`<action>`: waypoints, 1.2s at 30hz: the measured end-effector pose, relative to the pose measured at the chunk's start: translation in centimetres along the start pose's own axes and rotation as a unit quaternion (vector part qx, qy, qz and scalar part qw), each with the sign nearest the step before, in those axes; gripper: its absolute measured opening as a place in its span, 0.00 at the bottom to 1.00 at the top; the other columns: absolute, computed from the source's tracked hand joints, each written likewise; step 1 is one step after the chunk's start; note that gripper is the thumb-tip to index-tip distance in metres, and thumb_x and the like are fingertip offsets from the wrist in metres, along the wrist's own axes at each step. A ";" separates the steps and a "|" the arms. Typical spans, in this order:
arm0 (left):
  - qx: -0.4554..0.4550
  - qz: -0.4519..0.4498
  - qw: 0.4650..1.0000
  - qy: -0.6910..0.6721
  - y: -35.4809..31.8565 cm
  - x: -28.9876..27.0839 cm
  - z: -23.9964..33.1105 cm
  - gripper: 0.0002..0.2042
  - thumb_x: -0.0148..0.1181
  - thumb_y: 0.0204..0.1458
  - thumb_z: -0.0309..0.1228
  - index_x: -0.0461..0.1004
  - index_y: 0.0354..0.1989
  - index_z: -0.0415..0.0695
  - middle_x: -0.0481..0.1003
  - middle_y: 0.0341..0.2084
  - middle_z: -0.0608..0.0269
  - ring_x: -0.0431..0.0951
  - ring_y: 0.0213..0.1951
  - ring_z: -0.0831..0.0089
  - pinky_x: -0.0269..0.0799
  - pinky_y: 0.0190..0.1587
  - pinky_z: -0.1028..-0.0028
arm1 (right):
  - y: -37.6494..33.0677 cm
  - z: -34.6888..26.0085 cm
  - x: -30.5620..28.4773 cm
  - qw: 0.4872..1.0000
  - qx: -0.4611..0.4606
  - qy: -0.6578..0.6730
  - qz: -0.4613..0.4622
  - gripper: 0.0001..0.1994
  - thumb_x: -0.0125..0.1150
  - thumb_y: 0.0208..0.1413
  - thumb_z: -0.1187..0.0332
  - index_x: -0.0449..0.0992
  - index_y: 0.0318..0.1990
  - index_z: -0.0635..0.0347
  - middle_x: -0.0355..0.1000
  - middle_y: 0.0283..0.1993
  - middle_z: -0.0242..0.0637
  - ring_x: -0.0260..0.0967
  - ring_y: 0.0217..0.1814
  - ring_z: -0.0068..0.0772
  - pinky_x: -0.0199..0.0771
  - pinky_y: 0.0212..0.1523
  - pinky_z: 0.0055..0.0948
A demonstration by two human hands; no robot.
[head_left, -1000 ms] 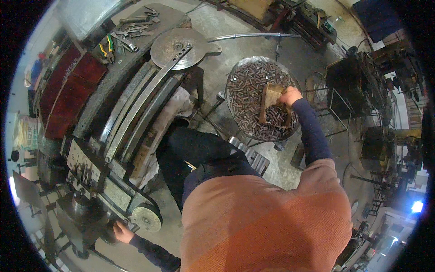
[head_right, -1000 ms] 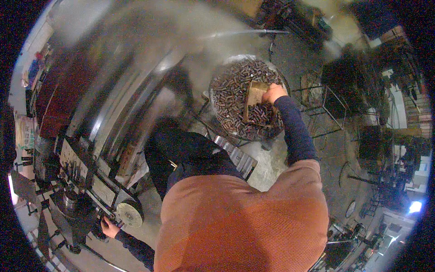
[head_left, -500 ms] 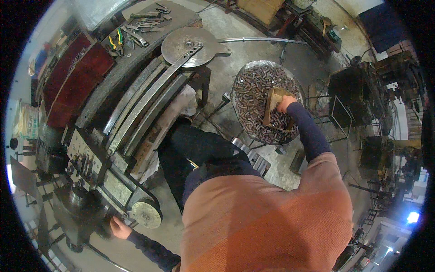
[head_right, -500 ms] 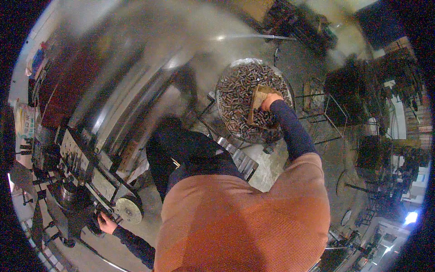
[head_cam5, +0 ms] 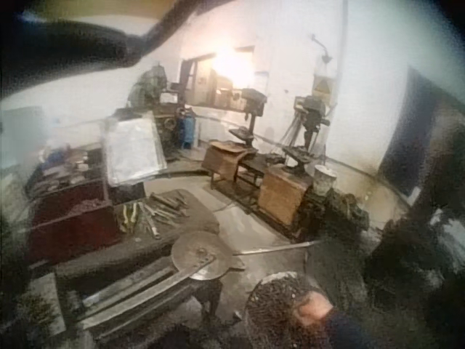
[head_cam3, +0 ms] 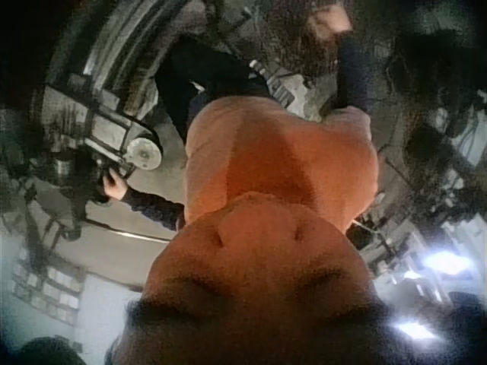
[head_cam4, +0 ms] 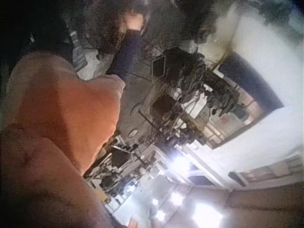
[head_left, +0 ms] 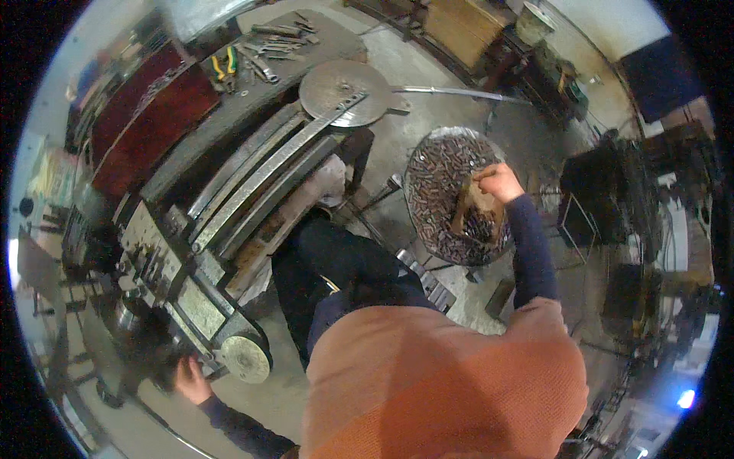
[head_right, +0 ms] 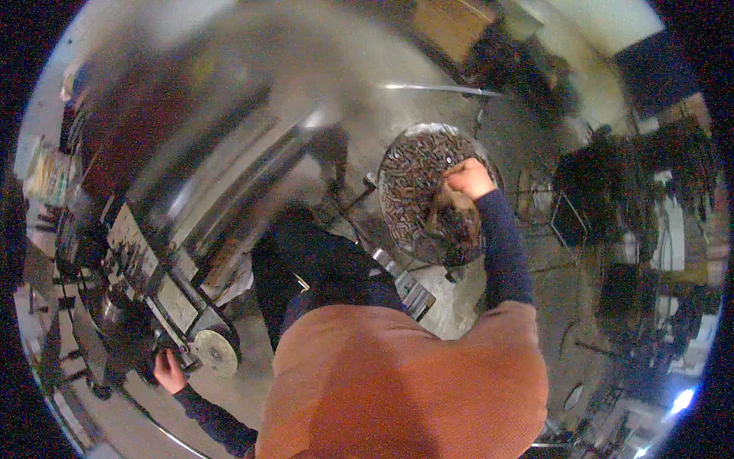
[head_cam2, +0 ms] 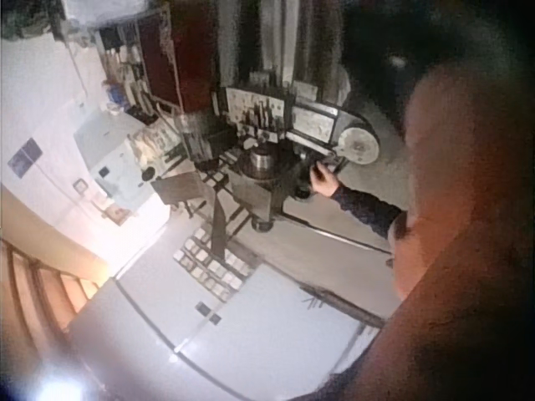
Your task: The person repeatedly picks small cylindrical metal parts from a bin, places them into a lathe chuck, operates the machine using hand levers, and removes the finished parts. The cycle repeats throughout the clip.
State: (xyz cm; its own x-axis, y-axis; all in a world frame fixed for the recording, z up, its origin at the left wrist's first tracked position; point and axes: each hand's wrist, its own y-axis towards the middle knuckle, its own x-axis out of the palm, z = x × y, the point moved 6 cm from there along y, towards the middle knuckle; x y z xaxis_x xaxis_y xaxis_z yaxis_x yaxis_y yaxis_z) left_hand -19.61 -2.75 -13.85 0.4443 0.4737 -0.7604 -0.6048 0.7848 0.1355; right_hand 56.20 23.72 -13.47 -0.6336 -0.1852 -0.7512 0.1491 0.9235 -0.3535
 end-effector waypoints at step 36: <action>-0.089 -0.265 0.690 -0.667 -4.0 9.4 26.4 0.14 0.46 0.56 0.38 0.69 0.31 0.37 0.72 0.17 0.56 0.75 0.21 0.65 0.72 0.32 0.69 | -17.3 -37.4 17.8 0.596 -0.669 0.309 -0.319 0.21 0.50 0.30 0.78 0.75 0.38 0.69 0.66 0.46 0.51 0.67 0.48 0.45 0.66 0.48 0.35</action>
State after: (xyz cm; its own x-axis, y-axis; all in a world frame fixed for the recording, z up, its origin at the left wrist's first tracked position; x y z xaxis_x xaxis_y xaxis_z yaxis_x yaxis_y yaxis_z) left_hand 4.43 9.12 -4.77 0.7756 0.1781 0.6055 -0.1420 0.9840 -0.1076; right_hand 13.94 16.99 0.12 -0.4568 -0.8652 -0.2068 -0.7488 0.2484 0.6145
